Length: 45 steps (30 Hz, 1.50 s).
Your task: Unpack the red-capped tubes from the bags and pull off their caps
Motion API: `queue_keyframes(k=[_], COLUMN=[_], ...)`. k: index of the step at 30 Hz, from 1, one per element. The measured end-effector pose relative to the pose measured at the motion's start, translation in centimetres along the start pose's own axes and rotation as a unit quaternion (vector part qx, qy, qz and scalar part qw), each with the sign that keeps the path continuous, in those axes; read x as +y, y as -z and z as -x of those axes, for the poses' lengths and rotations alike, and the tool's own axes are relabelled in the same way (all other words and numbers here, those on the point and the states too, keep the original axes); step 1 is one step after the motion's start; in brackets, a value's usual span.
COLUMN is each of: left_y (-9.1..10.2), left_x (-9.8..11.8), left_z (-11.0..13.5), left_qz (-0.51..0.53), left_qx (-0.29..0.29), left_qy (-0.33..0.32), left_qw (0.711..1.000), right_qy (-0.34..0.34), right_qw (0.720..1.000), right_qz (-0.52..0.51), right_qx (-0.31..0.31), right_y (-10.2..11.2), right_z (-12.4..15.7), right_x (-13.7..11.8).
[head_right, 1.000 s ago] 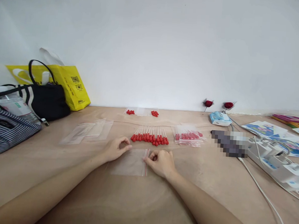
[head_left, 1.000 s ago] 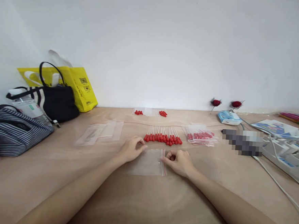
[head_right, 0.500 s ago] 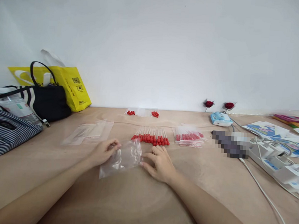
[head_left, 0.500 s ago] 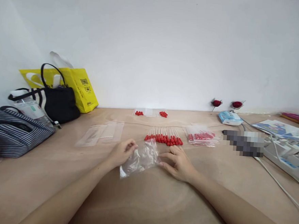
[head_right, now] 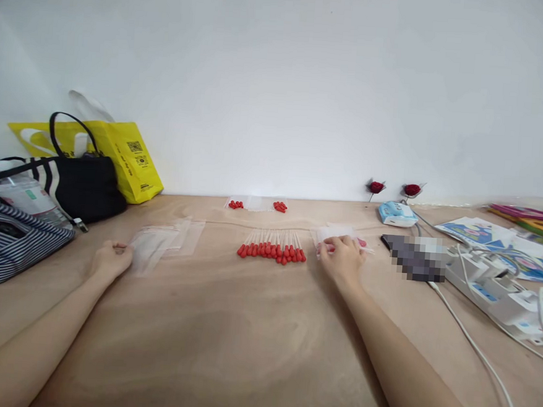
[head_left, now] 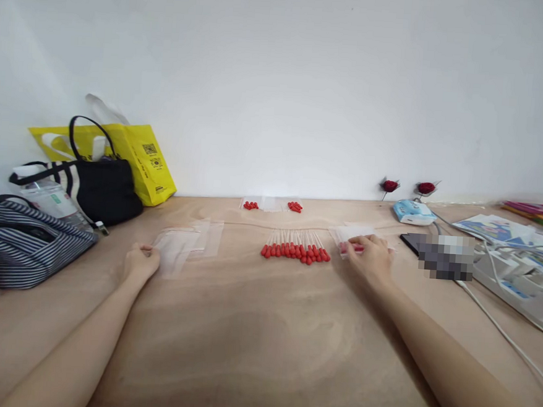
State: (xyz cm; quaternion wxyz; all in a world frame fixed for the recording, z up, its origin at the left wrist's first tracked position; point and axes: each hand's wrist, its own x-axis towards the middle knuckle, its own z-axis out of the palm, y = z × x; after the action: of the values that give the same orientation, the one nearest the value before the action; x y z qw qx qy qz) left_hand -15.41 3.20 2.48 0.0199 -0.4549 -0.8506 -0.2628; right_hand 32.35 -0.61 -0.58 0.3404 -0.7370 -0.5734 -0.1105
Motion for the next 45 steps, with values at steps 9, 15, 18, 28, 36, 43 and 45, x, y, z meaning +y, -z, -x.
queue_keyframes(k=[9,15,18,28,36,43,45], left_y=[1.0,0.3,-0.2,-0.8,0.1,-2.0,-1.7], left_x=[2.9,4.8,4.8,6.0,8.6,8.4,8.3], left_z=[4.4,7.3,7.6,9.7,14.9,15.9,16.1], left_qz=[-0.097,-0.057,-0.043,0.148,0.209,0.155,0.151], left_qx=[0.122,0.09,0.08,0.111,-0.167,-0.314,-0.327], left_qy=[-0.102,-0.198,-0.228,-0.411,-0.602,-0.585,-0.559], left_qw=[0.983,0.974,0.969,0.893,0.752,0.731,0.747], right_qy=[-0.164,-0.178,-0.188,-0.065,0.018,-0.126,-0.156], right_qw=[0.977,0.98,0.981,0.79,0.682,0.751,0.729], right_qz=[0.1,0.043,0.001,-0.563,-0.547,-0.544,-0.56], right_qx=[-0.092,-0.08,-0.042,-0.235,-0.485,-0.352,-0.361], right_y=[0.4,0.2,0.8,2.5,-1.6,-2.8,-2.1], right_z=[-2.5,-2.7,-2.8,1.3,5.2,4.7,5.0], right_x=[3.6,4.2,4.4,-4.5,-10.1,-8.9,-7.9])
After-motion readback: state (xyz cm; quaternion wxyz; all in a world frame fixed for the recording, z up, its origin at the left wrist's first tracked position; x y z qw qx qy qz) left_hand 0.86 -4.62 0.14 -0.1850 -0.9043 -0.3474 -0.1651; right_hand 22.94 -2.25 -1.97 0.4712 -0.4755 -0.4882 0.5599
